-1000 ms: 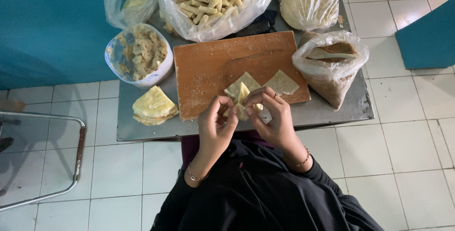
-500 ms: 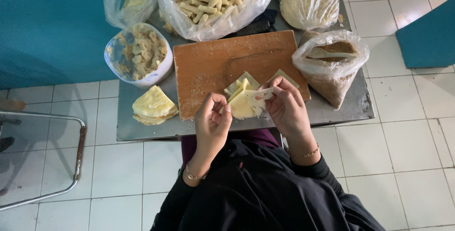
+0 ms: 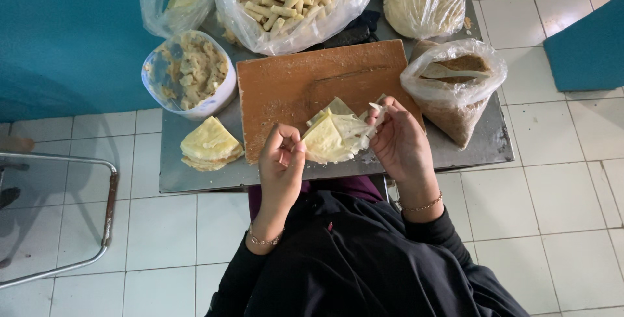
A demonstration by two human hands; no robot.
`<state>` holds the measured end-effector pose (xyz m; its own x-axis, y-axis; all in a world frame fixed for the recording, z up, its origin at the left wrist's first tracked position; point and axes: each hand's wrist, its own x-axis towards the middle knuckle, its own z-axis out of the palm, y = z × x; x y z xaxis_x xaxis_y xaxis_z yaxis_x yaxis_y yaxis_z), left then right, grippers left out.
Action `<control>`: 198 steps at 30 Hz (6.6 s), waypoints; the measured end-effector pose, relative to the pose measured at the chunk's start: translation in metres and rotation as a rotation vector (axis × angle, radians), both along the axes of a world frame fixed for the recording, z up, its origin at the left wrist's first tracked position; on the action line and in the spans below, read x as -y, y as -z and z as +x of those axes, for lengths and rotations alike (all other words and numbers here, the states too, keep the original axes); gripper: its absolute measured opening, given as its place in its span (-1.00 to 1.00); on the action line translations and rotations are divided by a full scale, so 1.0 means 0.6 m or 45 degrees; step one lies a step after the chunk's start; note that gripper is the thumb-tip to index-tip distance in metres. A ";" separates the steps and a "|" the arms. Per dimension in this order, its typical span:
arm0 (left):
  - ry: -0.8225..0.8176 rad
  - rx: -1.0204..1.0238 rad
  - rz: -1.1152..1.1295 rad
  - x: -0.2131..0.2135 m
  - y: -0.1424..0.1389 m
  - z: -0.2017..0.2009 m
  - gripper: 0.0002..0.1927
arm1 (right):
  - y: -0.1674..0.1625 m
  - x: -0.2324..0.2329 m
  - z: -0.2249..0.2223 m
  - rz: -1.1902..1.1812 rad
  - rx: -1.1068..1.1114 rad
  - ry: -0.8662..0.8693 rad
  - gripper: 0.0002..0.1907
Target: The person cuts a round flat dough sheet on a wooden board into triangular pieces using a knife, then arranges the triangles on the board and spreads filling from a plastic bag onto them with a spoon. Bags of dough pieces and bowls of filling sit on the metal table.
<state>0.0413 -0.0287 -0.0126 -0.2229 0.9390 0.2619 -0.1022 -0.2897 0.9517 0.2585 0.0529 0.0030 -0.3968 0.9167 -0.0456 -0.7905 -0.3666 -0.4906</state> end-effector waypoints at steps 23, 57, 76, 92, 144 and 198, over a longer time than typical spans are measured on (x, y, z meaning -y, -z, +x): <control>-0.068 -0.175 0.040 0.005 -0.037 -0.050 -0.83 | 0.007 0.028 -0.033 0.611 1.152 -0.044 -0.82; -0.764 0.012 0.136 0.040 -0.078 -0.151 -0.85 | -0.077 -0.341 -0.471 2.035 1.293 0.392 -0.41; -0.112 -0.057 -0.040 0.004 -0.040 -0.084 -0.93 | -0.119 0.030 -0.142 1.515 1.391 0.223 -0.64; -0.151 -0.534 0.184 0.006 -0.067 0.002 -0.94 | -0.049 0.071 -0.075 1.027 1.476 0.353 -0.88; -0.340 -0.026 0.065 0.021 -0.039 -0.139 -0.98 | -0.027 -0.025 -0.164 1.250 1.557 0.042 -0.78; 0.016 -0.047 -0.019 -0.010 -0.026 -0.051 -0.77 | -0.069 -0.021 -0.070 1.398 1.673 0.274 -0.72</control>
<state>0.0109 -0.0226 0.0033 -0.2015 0.9455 0.2558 -0.0706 -0.2745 0.9590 0.2165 0.0652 0.0443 -0.4855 0.7664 0.4206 0.3264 0.6053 -0.7260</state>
